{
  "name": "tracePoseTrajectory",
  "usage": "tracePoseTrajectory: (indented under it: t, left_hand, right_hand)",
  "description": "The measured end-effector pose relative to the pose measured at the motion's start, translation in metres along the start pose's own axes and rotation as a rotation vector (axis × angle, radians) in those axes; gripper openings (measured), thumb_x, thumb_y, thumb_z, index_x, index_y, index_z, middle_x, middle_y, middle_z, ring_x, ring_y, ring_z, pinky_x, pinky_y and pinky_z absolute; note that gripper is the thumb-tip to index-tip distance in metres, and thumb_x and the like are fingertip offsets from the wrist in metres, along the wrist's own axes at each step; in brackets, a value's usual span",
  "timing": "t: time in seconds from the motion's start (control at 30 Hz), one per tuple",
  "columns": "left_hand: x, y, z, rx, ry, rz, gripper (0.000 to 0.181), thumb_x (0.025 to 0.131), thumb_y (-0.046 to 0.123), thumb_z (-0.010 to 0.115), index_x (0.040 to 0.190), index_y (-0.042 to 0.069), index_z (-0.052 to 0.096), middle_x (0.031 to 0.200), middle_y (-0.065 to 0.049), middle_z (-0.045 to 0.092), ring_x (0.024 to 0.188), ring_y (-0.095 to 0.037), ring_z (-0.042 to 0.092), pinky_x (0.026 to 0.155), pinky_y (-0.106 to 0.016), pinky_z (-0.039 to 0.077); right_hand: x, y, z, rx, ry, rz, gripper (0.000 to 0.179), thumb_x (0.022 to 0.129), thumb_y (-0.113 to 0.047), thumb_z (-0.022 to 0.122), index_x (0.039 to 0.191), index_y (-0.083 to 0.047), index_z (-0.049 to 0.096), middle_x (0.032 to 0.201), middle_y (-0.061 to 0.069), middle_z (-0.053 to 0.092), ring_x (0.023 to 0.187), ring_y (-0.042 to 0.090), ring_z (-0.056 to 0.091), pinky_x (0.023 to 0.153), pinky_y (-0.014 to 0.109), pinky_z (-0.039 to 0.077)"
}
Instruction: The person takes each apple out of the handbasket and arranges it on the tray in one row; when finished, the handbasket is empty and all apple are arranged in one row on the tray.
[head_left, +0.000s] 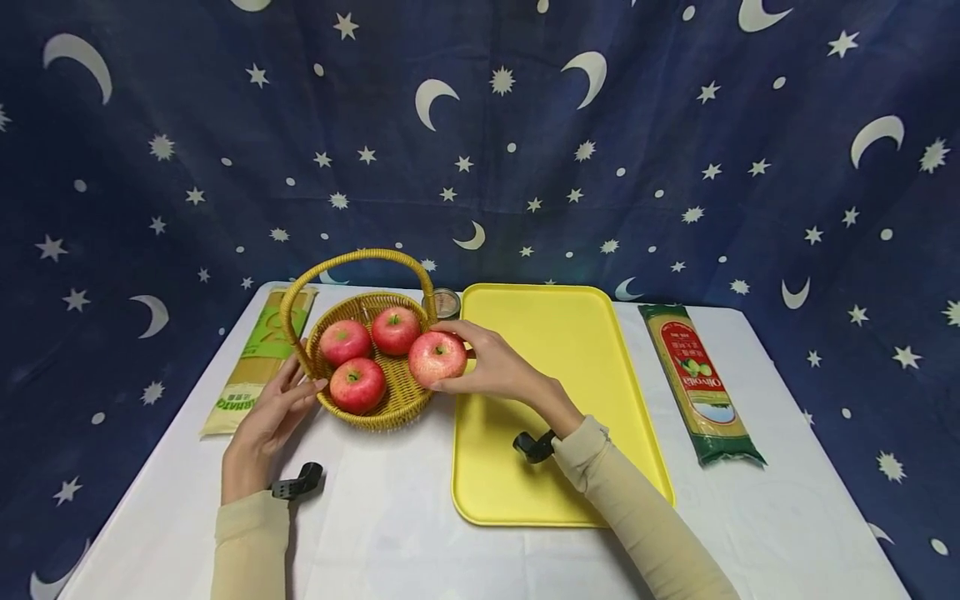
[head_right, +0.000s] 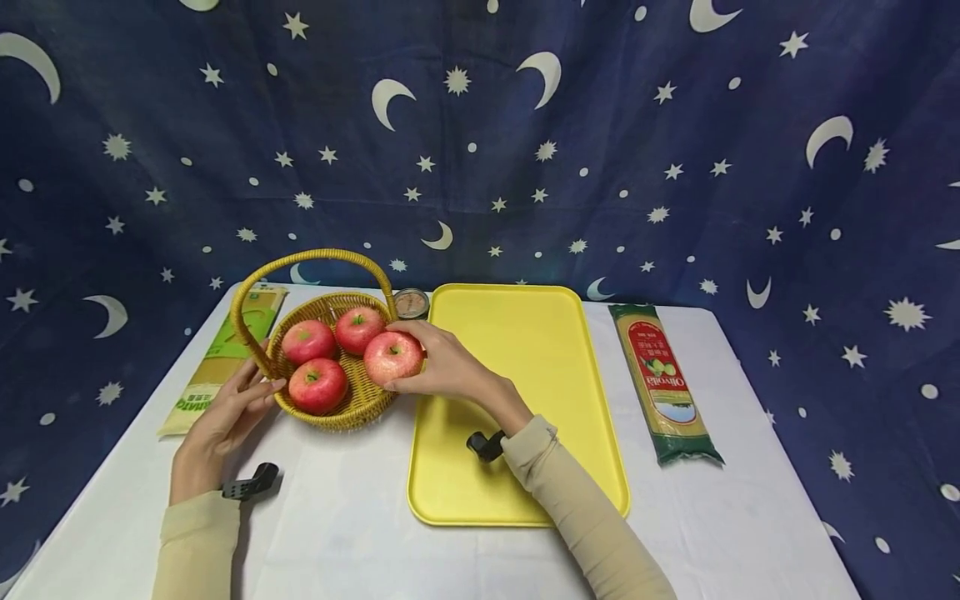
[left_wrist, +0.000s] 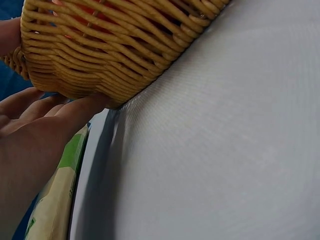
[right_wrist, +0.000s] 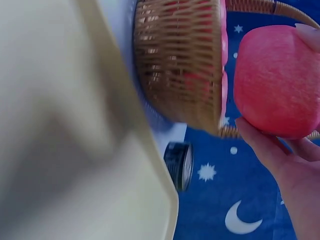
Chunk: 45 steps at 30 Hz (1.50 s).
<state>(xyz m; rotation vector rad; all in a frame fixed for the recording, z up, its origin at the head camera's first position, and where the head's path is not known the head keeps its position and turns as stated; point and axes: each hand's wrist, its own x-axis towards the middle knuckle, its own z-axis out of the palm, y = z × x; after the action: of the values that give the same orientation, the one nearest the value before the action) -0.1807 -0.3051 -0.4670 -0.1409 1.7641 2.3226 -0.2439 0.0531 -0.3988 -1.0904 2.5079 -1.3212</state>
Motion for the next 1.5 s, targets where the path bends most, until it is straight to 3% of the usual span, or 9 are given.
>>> tracePoseTrajectory:
  t: [0.13, 0.17, 0.57, 0.8, 1.03, 1.33, 1.5]
  left_hand:
    - [-0.003, 0.000, -0.001, 0.019, -0.021, 0.017, 0.095, 0.100, 0.000, 0.056, 0.166, 0.028, -0.006, 0.174, -0.010, -0.012, 0.159, -0.034, 0.007, 0.098, -0.014, 0.052]
    - [-0.004, 0.000, -0.002, 0.018, -0.021, 0.017, 0.094, 0.100, 0.000, 0.056, 0.166, 0.028, -0.006, 0.174, -0.010, -0.012, 0.159, -0.035, 0.006, 0.098, -0.014, 0.052]
    - [-0.004, 0.002, 0.001, 0.009, -0.025, 0.022, 0.095, 0.100, -0.004, 0.054, 0.166, 0.028, -0.005, 0.174, -0.011, -0.012, 0.159, -0.035, 0.001, 0.099, -0.014, 0.051]
    - [-0.004, 0.002, 0.001, 0.012, -0.018, 0.021, 0.094, 0.099, -0.004, 0.054, 0.167, 0.027, -0.004, 0.174, -0.010, -0.010, 0.160, -0.034, 0.001, 0.100, -0.015, 0.050]
    - [-0.004, 0.000, -0.001, 0.026, -0.020, 0.020, 0.095, 0.099, -0.003, 0.055, 0.166, 0.025, -0.006, 0.174, -0.008, -0.012, 0.160, -0.032, 0.000, 0.103, -0.016, 0.047]
    - [-0.001, -0.003, -0.002, 0.016, -0.039, 0.036, 0.096, 0.099, -0.004, 0.057, 0.166, 0.025, -0.006, 0.174, -0.008, -0.012, 0.160, -0.033, -0.003, 0.101, -0.013, 0.049]
    - [0.001, -0.004, -0.004, 0.033, -0.038, 0.050, 0.098, 0.098, -0.005, 0.059, 0.166, 0.021, -0.007, 0.174, -0.006, -0.013, 0.160, -0.031, -0.007, 0.101, -0.013, 0.048]
  right_hand:
    - [-0.009, 0.006, -0.010, 0.025, 0.015, 0.037, 0.075, 0.076, -0.029, 0.091, 0.142, -0.013, 0.057, 0.136, 0.002, 0.062, 0.121, 0.017, 0.059, 0.103, 0.035, 0.056]
    - [-0.011, 0.008, -0.012, 0.028, 0.023, 0.045, 0.076, 0.076, -0.028, 0.091, 0.142, -0.013, 0.057, 0.137, 0.003, 0.061, 0.122, 0.018, 0.059, 0.103, 0.037, 0.056]
    - [-0.027, 0.051, -0.047, 0.011, 0.116, 0.226, 0.077, 0.077, -0.026, 0.091, 0.144, -0.013, 0.055, 0.142, 0.008, 0.058, 0.126, 0.029, 0.058, 0.105, 0.045, 0.055]
    - [-0.026, 0.075, -0.065, -0.021, 0.146, 0.309, 0.076, 0.080, -0.020, 0.086, 0.147, -0.009, 0.050, 0.145, 0.013, 0.055, 0.126, 0.034, 0.056, 0.107, 0.049, 0.053]
    - [-0.019, 0.097, -0.074, -0.056, 0.142, 0.407, 0.079, 0.082, -0.023, 0.085, 0.149, -0.010, 0.046, 0.147, 0.014, 0.053, 0.129, 0.036, 0.053, 0.109, 0.050, 0.051]
    - [-0.014, 0.120, -0.079, -0.054, 0.162, 0.462, 0.080, 0.081, -0.025, 0.085, 0.148, -0.007, 0.045, 0.144, 0.017, 0.053, 0.127, 0.037, 0.052, 0.109, 0.051, 0.051]
    - [-0.014, 0.124, -0.078, -0.061, 0.144, 0.453, 0.080, 0.082, -0.026, 0.085, 0.148, -0.007, 0.045, 0.145, 0.017, 0.053, 0.126, 0.037, 0.052, 0.110, 0.050, 0.050]
